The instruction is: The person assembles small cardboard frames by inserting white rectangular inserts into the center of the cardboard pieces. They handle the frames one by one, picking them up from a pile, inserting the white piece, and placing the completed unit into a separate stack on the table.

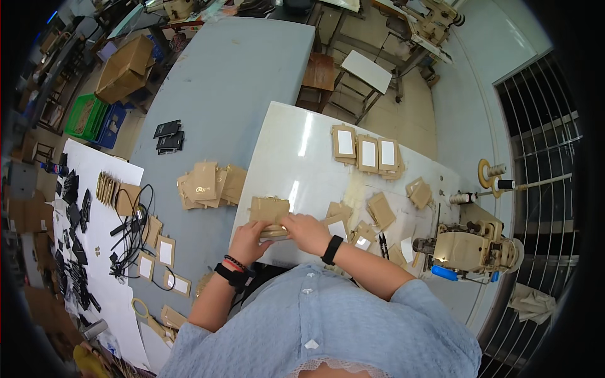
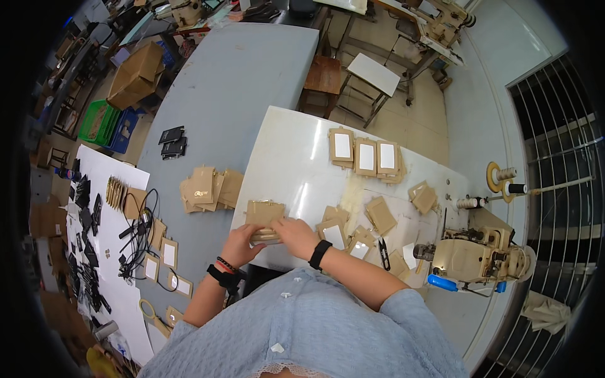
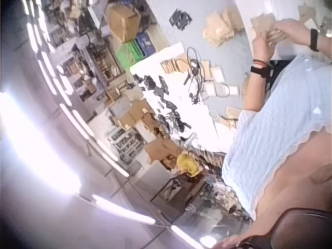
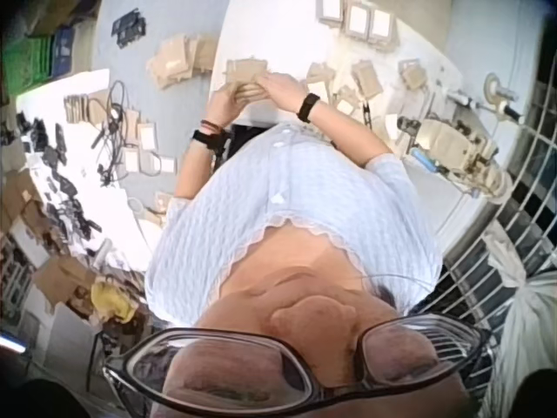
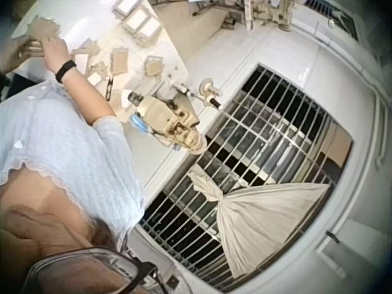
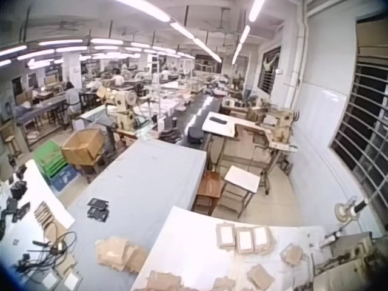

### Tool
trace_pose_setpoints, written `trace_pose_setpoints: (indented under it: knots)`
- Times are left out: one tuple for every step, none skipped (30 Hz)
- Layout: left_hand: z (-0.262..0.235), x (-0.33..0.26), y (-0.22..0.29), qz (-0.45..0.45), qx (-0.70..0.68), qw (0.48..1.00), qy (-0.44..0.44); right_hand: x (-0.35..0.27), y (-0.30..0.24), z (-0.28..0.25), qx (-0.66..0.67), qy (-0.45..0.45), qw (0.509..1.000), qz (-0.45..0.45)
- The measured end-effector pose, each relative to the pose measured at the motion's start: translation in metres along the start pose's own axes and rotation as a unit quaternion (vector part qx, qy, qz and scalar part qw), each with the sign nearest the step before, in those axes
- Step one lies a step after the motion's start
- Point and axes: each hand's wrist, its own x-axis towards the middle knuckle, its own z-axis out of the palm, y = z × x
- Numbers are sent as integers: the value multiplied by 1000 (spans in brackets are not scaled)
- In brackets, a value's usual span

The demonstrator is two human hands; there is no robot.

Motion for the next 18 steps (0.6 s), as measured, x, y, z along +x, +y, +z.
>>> trace_pose_setpoints:
  knots:
    - [13,-3,-10,-9,59,998,-3,1,-1,4,-7,-29,999,10]
    - [17,-3,-11,-37,78,996,-7,5,-1,4,-14,-56,998,20]
    - [22,-3,-12,-65,98,993,-10,10,8,0,57,-65,994,68]
    - [26,-4,-13,-95,118,988,-12,17,23,-4,28,20,994,104]
    - [26,-5,-12,-103,117,988,-3,26,38,-11,0,106,985,139]
    - [28,-8,-9,-129,140,981,-22,39,52,-28,-43,186,965,178]
    - [31,-10,-4,-153,162,974,-43,50,79,-33,-81,302,933,180]
    - [33,-11,1,-178,185,965,-63,58,98,-46,-119,352,906,203]
    - [34,-10,7,-192,183,960,-86,66,109,-58,-166,356,881,263]
    - [39,-11,6,-160,174,969,-71,73,122,-64,-177,359,865,303]
    - [45,-12,4,-125,166,977,-58,78,141,-65,-187,362,845,347]
    - [50,-12,2,-91,158,982,-43,84,150,-68,-195,364,824,387]
    - [53,-10,0,-84,136,987,-35,87,157,-69,-195,341,826,404]
    - [52,-10,-1,-109,81,990,-42,90,161,-68,-192,315,829,420]
    - [50,-11,-3,-134,27,989,-49,92,164,-67,-189,289,830,437]
    - [48,-11,-5,-157,-28,986,-56,92,168,-66,-188,287,838,424]
    - [26,-4,11,-263,-145,944,-138,90,172,-65,-188,284,846,409]
    - [28,-5,6,-274,-257,919,-119,87,174,-63,-188,280,854,396]
